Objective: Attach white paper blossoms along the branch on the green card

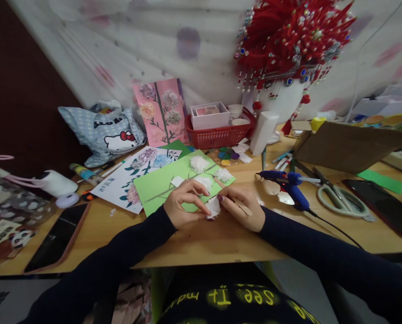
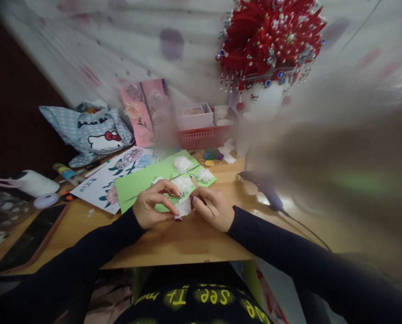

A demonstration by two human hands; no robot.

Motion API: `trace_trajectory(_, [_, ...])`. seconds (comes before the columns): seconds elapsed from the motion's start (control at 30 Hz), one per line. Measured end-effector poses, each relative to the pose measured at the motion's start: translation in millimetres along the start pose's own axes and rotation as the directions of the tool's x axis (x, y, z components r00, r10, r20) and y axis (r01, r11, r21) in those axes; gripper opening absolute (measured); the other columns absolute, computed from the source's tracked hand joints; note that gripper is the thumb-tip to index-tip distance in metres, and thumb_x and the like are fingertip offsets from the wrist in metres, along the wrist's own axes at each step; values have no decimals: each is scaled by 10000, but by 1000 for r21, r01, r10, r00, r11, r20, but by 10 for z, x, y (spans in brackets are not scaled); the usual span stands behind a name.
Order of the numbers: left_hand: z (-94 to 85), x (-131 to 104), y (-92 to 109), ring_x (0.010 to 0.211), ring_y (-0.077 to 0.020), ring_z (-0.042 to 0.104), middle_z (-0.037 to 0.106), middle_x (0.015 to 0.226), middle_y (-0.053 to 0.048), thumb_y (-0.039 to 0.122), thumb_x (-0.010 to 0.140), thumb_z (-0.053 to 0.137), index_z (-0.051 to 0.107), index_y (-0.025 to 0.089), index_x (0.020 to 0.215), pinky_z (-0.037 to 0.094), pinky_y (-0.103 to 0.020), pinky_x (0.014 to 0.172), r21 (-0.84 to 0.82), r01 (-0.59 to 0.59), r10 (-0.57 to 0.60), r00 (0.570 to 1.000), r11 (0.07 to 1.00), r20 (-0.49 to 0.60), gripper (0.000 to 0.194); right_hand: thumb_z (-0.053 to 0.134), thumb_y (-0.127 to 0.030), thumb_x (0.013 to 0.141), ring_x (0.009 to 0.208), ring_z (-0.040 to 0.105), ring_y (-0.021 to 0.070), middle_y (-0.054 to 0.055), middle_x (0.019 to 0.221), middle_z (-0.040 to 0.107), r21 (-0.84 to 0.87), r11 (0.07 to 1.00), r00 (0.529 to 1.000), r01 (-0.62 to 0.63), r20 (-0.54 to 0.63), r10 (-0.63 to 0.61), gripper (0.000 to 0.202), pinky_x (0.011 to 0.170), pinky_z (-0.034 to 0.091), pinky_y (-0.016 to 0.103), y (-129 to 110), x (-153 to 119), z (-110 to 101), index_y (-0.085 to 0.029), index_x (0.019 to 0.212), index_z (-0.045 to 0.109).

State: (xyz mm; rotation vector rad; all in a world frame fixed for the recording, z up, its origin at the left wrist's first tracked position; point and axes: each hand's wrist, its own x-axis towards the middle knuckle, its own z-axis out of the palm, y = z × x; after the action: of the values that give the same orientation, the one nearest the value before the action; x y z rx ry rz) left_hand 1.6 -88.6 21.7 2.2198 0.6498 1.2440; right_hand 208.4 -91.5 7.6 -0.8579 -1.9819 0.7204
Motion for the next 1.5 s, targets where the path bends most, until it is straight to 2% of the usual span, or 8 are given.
trace_trajectory(0.37, [-59, 15, -22, 878, -190, 606, 655, 933, -84, 252, 619, 824, 718, 192, 633, 478, -332, 754, -210, 43, -44, 999, 977, 0, 122, 462, -255, 859, 457, 550, 98, -10, 527, 600, 20, 988, 983, -154, -96, 155, 232, 501, 430, 201, -2, 47, -37, -158, 688, 585])
trace_trajectory(0.5, [-55, 26, -31, 700, -160, 621, 680, 713, -54, 270, 631, 811, 686, 173, 610, 508, -327, 688, -301, 121, -148, 987, 946, -69, 160, 464, -235, 850, 451, 537, 97, -7, 517, 604, -24, 997, 993, -73, -97, 70, 233, 489, 418, 203, 46, 32, -50, -164, 668, 590])
trace_trajectory(0.67, [-60, 51, -93, 608, -137, 620, 673, 627, -34, 401, 574, 820, 645, 150, 607, 540, -289, 629, -303, 306, -398, 863, 902, -311, 308, 507, -268, 824, 440, 492, 93, -3, 519, 593, -124, 972, 977, 202, 92, -191, 187, 474, 389, 208, 98, -62, -33, -171, 698, 605])
trace_trajectory(0.8, [-51, 52, -191, 613, -130, 620, 688, 663, -36, 421, 547, 818, 642, 143, 632, 538, -274, 633, -289, 450, -528, 789, 845, -313, 340, 382, -385, 923, 462, 511, 103, -2, 522, 570, -137, 980, 990, 141, -11, -144, 355, 490, 398, 225, 88, -86, -43, -159, 824, 637])
trace_trajectory(0.9, [13, 41, -264, 575, -117, 577, 674, 625, -30, 388, 556, 808, 650, 142, 623, 501, -261, 607, -200, 518, -553, 802, 832, -226, 300, 222, -459, 966, 499, 530, 118, 10, 587, 584, -40, 998, 984, 54, -167, -60, 512, 512, 427, 246, 77, -95, -57, -156, 962, 635])
trace_trajectory(1.0, [100, 37, -318, 529, -99, 510, 647, 584, -13, 342, 598, 775, 668, 141, 624, 428, -237, 541, -23, 576, -572, 806, 817, -153, 229, 201, -493, 965, 477, 516, 118, 16, 563, 576, 11, 993, 956, 115, -274, -107, 568, 489, 416, 251, 73, -133, -64, -174, 803, 642])
trace_trajectory(1.23, [172, 77, -383, 511, -89, 438, 656, 614, -13, 354, 623, 743, 686, 138, 654, 366, -232, 517, 78, 617, -599, 782, 783, -169, 226, 236, -315, 985, 467, 539, 113, 28, 549, 592, -181, 914, 927, 363, -33, -374, 467, 488, 412, 233, 163, -98, -15, -165, 775, 626])
trace_trajectory(1.5, [144, 102, -385, 517, -97, 441, 642, 648, -1, 354, 665, 710, 675, 154, 703, 402, -240, 548, 173, 563, -530, 823, 808, -203, 206, 254, -314, 989, 486, 545, 114, 32, 573, 617, -349, 903, 961, 251, -24, -276, 439, 531, 398, 230, 246, -33, 60, -161, 799, 618])
